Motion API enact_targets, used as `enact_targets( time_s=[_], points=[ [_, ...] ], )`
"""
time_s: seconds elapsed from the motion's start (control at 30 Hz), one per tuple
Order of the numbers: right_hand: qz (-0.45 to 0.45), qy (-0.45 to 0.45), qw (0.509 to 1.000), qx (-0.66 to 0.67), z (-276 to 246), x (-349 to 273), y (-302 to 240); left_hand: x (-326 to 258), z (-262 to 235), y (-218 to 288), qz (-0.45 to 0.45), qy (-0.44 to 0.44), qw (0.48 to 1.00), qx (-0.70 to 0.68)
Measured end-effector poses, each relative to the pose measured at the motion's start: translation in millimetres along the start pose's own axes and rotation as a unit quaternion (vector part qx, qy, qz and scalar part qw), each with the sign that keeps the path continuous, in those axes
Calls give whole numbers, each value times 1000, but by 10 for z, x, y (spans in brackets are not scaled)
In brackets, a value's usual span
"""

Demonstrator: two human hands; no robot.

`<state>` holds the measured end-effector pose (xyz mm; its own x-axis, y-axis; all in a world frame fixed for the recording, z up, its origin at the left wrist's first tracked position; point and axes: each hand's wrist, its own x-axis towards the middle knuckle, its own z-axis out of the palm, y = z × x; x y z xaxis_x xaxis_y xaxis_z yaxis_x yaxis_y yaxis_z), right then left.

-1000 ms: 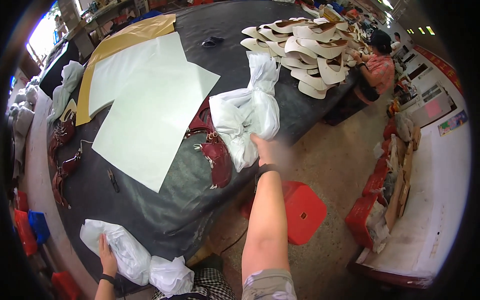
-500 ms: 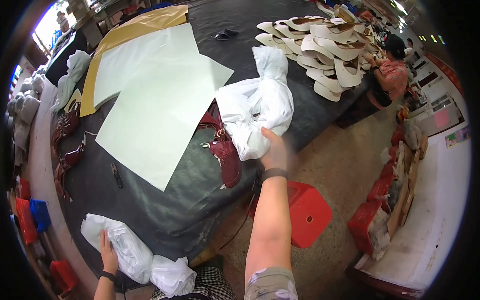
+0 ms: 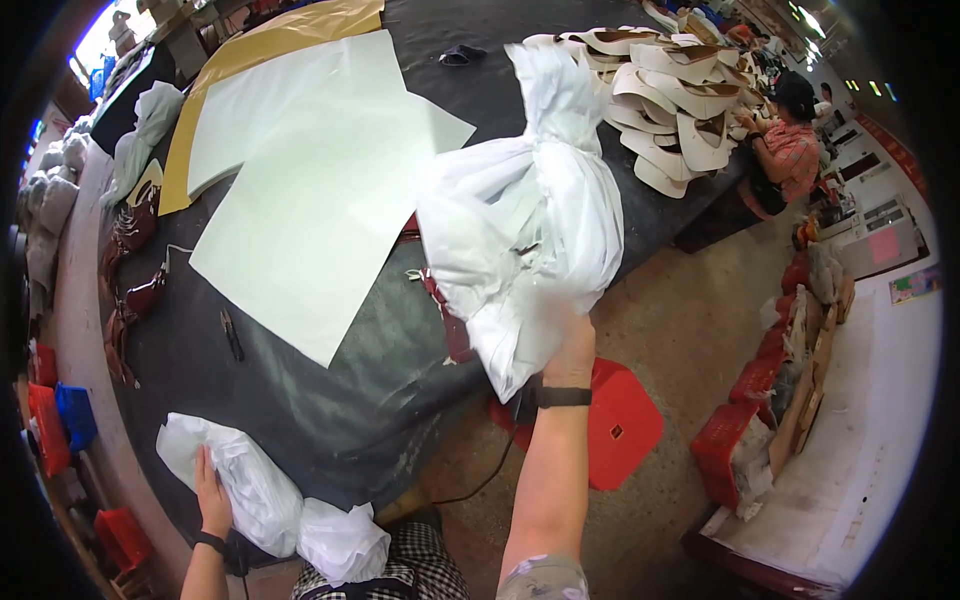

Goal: Wrapping burgundy shoe upper components in white protective foam sheets and securing them.

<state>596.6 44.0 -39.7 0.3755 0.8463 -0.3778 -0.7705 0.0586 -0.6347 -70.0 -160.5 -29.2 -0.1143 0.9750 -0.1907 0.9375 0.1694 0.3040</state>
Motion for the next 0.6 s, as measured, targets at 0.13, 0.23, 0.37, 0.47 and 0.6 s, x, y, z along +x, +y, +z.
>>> enact_targets(
  time_s=[0.13,0.23,0.37,0.47,0.6],
  points=[
    [7,-47,998,-43,333,-570,-45,26,63,-44,18,5,1000,-6],
    [48,-155,986,-27,654,-898,53,24,99,-70,11,11,1000,1],
    [109,-189,975,-43,721,-1068,273,50,88,-23,26,26,999,9],
    [165,-179,969,-27,836,-1163,529,74,72,38,37,40,998,24],
    [207,-169,962,-54,759,-1226,804,76,20,44,37,44,998,14]
  ],
)
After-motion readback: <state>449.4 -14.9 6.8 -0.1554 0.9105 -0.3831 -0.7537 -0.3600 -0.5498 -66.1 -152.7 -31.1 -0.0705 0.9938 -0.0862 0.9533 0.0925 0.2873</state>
